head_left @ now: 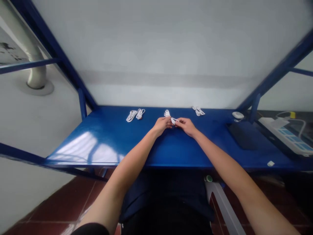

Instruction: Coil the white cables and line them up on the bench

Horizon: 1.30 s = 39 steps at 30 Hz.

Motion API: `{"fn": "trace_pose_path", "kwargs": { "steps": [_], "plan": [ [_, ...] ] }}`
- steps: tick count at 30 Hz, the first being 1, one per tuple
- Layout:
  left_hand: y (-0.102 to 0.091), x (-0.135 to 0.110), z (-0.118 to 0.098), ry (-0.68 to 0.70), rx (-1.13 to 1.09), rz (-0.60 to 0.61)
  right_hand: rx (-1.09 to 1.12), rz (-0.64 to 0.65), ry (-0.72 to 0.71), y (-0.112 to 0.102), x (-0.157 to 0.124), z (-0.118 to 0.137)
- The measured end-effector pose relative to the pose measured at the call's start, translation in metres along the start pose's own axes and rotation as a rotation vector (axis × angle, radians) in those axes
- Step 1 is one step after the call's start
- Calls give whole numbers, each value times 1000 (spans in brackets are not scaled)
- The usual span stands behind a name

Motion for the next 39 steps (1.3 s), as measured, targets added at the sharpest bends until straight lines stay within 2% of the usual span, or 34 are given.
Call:
{"fn": "trace_pose_path", "kwargs": {
  "steps": [2,4,8,12,18,21,24,28,31,36,39],
  "plan": [
    [-1,-4,-1,7,-6,2,-4,66,13,4,-4,4],
    [-1,-5,-3,73,59,-17,-3,101,27,6,-6,7],
    [-2,-3,-12,262,275,-46,-9,44,42,0,-3,5],
    [-5,-1,-14,366,372,-25,-27,13,49,-5,-1,3],
    [-2,-5,-20,565,487,44,138,49,235,-4,-4,2],
    [1,-12,-25,661,598,70,120,38,259,-6,-3,0],
    [2,-15,-26,701,712,47,-61,-14,134,-10,0,2],
    [0,-13,-23,668,805,-36,-411,-103,-283,-10,-3,23],
    [-3,-8,-20,562,720,-63,-601,-139,-553,-3,-13,40],
    [-2,-4,-9,263,432,71,-691,-166,-688,6,-23,53],
    [-2,-3,-7,201,403,70,-728,-175,-697,6,-25,53]
  ]
}}
Point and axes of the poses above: each hand's wrist, its own x-axis towards the middle knuckle, its own y-axis out of the palm, z = x × y, the point moved 6 cm from there along x, towards the middle knuckle, and after that the axes turned 14 degrees about -z, right-handed, at the moved point
